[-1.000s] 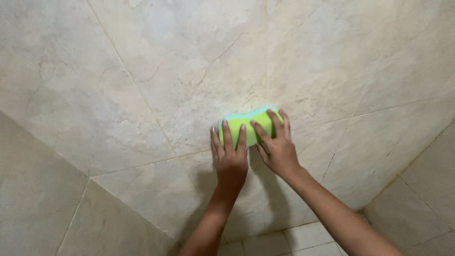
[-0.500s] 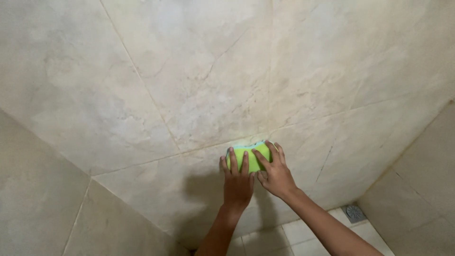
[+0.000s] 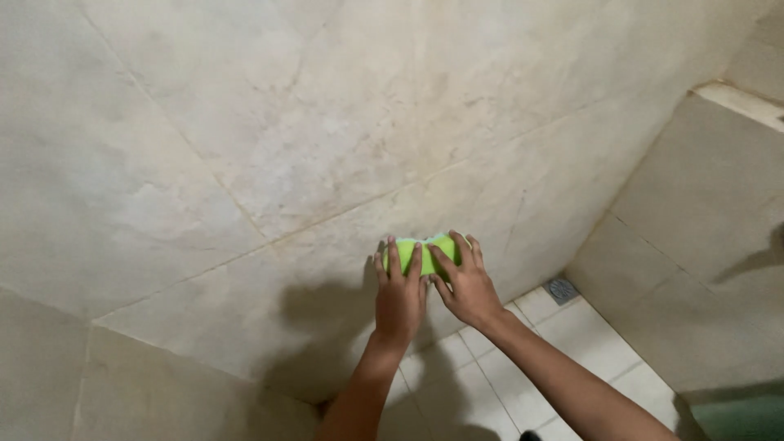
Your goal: The person scrubs the tiled shower wall with a green sponge, then sprays a cleaning solution from a bottle onto the wall. They continue scrubbing the wall with the sponge, rinse the area using a handheld shower head, and finally scrub a tiled ledge with a blue brush.
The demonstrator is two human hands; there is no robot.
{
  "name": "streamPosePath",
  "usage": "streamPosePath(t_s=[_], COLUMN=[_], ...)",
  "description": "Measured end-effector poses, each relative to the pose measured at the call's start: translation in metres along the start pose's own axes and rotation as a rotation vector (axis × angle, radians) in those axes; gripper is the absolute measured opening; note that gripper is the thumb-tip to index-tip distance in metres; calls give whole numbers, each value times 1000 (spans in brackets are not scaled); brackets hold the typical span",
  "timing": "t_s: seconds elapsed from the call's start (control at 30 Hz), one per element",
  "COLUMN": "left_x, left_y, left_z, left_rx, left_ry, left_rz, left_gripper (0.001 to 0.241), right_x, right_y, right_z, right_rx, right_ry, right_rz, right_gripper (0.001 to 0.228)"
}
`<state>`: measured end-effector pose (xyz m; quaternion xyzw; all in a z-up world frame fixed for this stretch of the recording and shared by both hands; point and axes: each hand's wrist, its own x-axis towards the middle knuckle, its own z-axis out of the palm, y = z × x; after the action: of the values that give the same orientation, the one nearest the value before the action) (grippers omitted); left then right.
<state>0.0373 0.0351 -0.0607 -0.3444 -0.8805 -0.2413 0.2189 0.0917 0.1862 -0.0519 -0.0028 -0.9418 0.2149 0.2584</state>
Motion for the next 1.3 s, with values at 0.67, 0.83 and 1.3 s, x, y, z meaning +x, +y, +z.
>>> streamPosePath(t_s=[0.67,0.83,1.3], left_x=[40,36,1], left_y=[194,266,415], left_z=[72,78,91], left_rx=[-313,-373,-443], left_ry=[-112,-261,-334], left_rz=[294,330,527], left_gripper=[59,60,83], right_x=[-98,-147,-276], right_y=[106,135,172], right_z=[-171,-216,-309], right_rx=[-170,-251,-388], right_ry=[223,305,371], right_rz=[303,351,547], right_gripper=[54,54,63])
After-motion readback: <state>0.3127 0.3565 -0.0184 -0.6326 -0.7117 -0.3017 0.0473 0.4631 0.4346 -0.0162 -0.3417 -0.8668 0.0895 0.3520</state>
